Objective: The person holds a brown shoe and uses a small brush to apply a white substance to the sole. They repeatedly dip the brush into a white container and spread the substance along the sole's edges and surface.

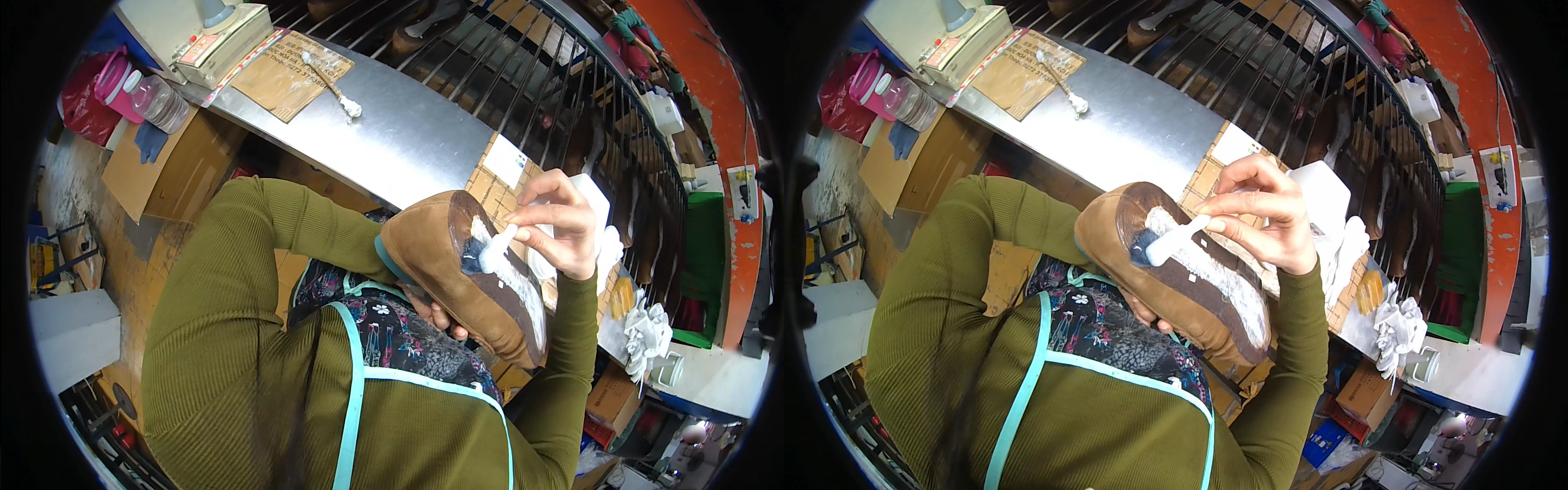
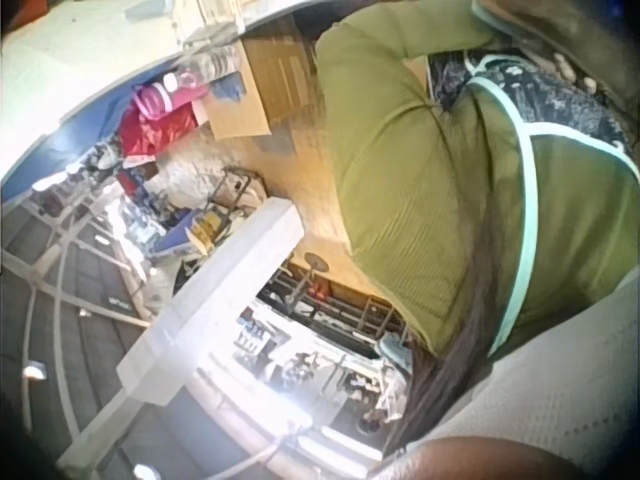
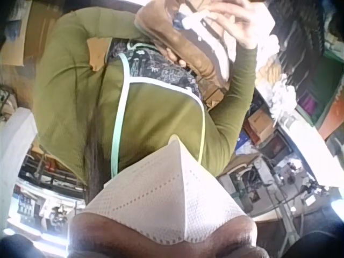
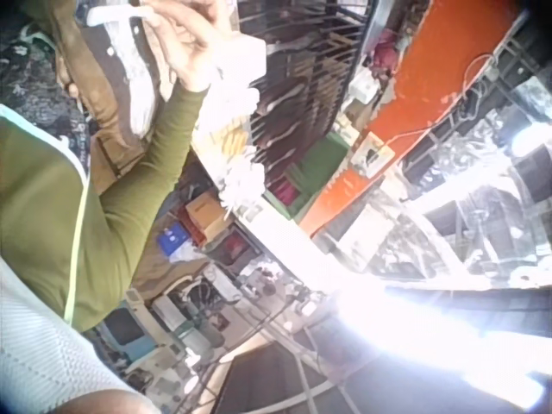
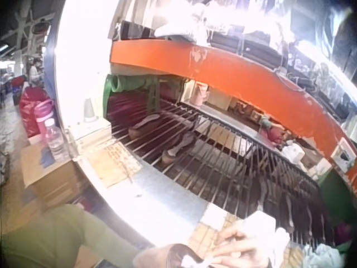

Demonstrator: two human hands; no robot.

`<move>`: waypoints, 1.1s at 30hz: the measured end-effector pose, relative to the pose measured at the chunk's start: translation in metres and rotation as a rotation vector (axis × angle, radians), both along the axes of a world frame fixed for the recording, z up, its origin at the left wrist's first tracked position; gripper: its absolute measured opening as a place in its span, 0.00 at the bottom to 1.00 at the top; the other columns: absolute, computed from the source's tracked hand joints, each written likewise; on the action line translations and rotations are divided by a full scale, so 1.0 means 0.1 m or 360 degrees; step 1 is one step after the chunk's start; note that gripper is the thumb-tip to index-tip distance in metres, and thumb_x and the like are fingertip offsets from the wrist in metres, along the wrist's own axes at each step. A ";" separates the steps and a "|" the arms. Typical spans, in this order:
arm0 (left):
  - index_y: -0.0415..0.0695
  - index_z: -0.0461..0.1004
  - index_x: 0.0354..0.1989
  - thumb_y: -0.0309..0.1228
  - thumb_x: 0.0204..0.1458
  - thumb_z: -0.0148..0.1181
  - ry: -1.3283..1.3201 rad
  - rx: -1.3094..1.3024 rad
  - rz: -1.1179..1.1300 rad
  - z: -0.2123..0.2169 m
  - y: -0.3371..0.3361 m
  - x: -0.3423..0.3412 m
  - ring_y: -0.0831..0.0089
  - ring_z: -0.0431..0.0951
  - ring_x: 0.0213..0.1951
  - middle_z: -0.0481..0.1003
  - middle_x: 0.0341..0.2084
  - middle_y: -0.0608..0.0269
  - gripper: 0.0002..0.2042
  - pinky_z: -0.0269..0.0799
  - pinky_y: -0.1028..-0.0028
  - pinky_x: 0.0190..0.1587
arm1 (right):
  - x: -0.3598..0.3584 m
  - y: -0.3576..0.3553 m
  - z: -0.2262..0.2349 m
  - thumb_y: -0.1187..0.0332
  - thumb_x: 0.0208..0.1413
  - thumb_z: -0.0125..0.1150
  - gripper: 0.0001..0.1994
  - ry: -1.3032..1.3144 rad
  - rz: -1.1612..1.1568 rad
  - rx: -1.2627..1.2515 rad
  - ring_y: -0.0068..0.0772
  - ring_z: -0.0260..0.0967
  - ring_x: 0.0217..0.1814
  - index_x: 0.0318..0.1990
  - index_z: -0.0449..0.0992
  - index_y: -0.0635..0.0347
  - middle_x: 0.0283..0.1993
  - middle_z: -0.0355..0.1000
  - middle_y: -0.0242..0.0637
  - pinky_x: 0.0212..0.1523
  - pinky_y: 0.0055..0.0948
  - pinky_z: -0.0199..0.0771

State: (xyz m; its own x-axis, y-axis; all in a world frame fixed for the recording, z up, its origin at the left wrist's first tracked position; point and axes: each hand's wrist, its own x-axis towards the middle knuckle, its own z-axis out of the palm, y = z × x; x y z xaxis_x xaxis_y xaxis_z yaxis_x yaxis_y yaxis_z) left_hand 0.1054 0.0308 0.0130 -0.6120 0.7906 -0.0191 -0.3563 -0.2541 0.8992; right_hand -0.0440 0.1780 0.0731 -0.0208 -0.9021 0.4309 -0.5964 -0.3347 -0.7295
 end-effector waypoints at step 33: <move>0.43 0.60 0.62 0.60 0.53 0.46 -0.0522 0.0621 0.0936 -0.66 -0.07 -0.54 0.67 0.70 0.55 0.67 0.56 0.55 0.37 0.70 0.67 0.56 | 0.18 2.07 -0.92 0.74 0.51 0.65 0.06 -0.0324 -0.2123 0.0237 0.19 0.66 0.33 0.36 0.79 0.66 0.30 0.71 0.31 0.37 0.21 0.66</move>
